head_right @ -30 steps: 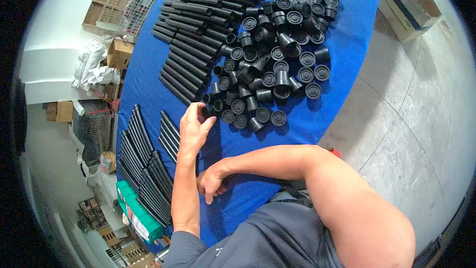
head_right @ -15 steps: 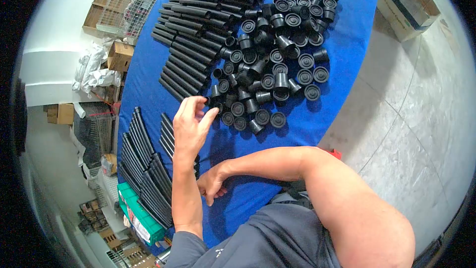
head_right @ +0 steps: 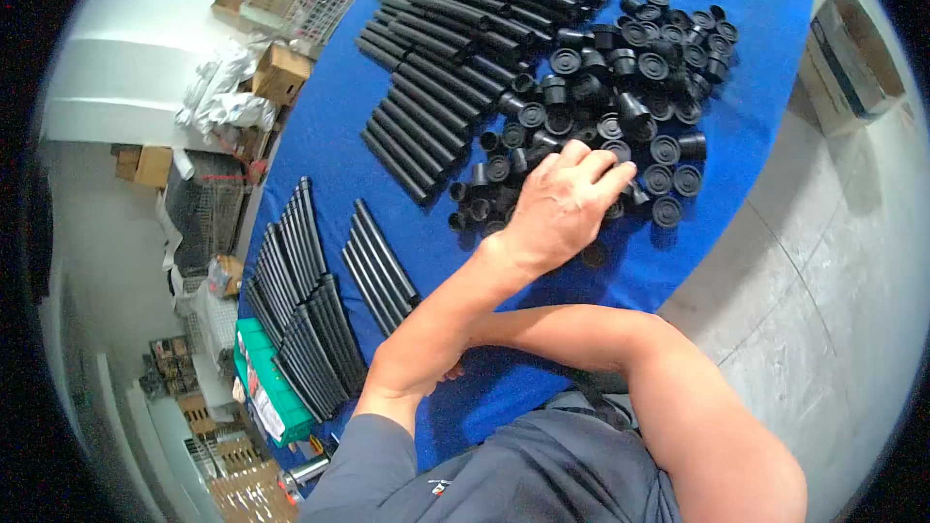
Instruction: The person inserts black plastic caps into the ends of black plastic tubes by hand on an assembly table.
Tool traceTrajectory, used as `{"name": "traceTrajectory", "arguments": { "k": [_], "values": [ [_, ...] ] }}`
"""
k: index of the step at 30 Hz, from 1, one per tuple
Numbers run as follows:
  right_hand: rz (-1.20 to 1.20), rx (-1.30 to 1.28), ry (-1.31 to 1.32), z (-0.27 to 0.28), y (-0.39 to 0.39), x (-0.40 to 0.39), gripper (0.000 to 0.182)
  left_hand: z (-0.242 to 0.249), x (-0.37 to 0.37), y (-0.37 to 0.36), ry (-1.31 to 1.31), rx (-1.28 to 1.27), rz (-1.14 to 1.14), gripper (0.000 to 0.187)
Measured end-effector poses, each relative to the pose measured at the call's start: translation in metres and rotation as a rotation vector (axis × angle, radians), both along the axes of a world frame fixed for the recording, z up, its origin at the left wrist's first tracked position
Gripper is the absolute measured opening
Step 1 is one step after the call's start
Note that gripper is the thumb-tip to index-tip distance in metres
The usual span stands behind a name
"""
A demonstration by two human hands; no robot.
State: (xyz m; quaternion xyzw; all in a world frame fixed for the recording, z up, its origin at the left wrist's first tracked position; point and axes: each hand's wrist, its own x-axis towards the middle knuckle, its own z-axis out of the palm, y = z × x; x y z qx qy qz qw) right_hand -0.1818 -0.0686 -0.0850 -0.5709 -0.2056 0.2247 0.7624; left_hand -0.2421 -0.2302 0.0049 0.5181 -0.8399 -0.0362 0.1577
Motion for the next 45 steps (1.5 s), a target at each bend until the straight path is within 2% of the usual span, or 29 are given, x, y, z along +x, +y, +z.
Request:
{"name": "traceTrajectory", "arguments": {
  "k": [3,5,7,10,11,13,18,22,25,26,29,30,31,32,34,37,38,41,43,45],
  "values": [
    [-0.004,0.041,-0.012,-0.004,0.001,-0.001,0.034,0.014,0.007,0.007,0.267,-0.114,0.073,0.042],
    [-0.013,0.072,-0.032,-0.007,0.001,-0.001,0.034,0.033,0.031,0.021,0.354,-0.121,0.21,0.041],
    [-0.026,0.07,-0.06,-0.003,0.0,-0.001,0.034,0.039,0.065,0.047,0.521,0.06,0.471,0.034],
    [0.027,-0.252,-0.07,0.024,-0.014,0.0,0.033,0.015,0.13,0.092,0.983,0.246,0.744,0.031],
    [0.029,-0.254,-0.087,0.023,-0.012,0.0,0.033,0.008,0.148,0.107,1.123,0.284,0.808,0.031],
    [0.034,-0.271,-0.123,0.023,-0.013,0.001,0.033,-0.003,0.174,0.127,1.137,0.421,0.94,0.029],
    [0.025,-0.295,-0.151,0.028,-0.016,-0.002,0.033,-0.034,0.179,0.125,1.258,0.439,0.977,0.032],
    [0.009,-0.227,-0.152,0.017,-0.01,0.001,0.033,-0.043,0.167,0.108,1.166,0.431,1.032,0.034],
    [-0.002,-0.203,-0.125,0.012,-0.004,0.003,0.036,-0.041,0.164,0.107,1.156,0.377,0.991,0.026],
    [-0.002,-0.214,-0.13,0.013,-0.005,0.004,0.035,-0.037,0.166,0.107,1.112,0.388,1.011,0.025],
    [-0.009,-0.218,-0.16,0.016,-0.007,0.003,0.036,-0.016,0.166,0.103,0.819,0.21,1.07,0.025],
    [-0.004,-0.22,-0.162,0.017,-0.006,0.004,0.036,-0.002,0.158,0.096,0.697,0.186,1.032,0.023],
    [0.002,-0.229,-0.164,0.017,-0.005,0.004,0.036,0.012,0.147,0.086,0.686,0.141,0.907,0.023],
    [0.002,-0.221,-0.139,0.015,-0.005,0.005,0.035,0.023,0.133,0.073,0.688,0.069,0.786,0.032],
    [-0.013,-0.214,-0.145,0.016,-0.004,0.004,0.034,0.067,0.087,0.048,0.664,-0.027,0.587,0.064],
    [-0.018,-0.197,-0.137,0.012,-0.003,0.003,0.033,0.106,0.043,0.012,0.75,-0.171,0.353,0.085],
    [-0.03,-0.191,-0.143,0.014,-0.006,0.002,0.033,0.112,0.036,0.0,0.761,-0.188,0.269,0.084],
    [-0.033,-0.19,-0.124,0.018,-0.008,-0.002,0.033,0.113,0.017,-0.025,0.668,-0.151,0.262,0.078],
    [-0.015,-0.192,-0.099,0.016,-0.006,0.002,0.033,0.091,0.012,-0.034,0.471,-0.033,0.229,0.063],
    [0.01,-0.181,-0.065,0.008,0.002,0.007,0.035,0.056,0.006,-0.039,0.244,-0.055,0.133,0.053]
  ]
}}
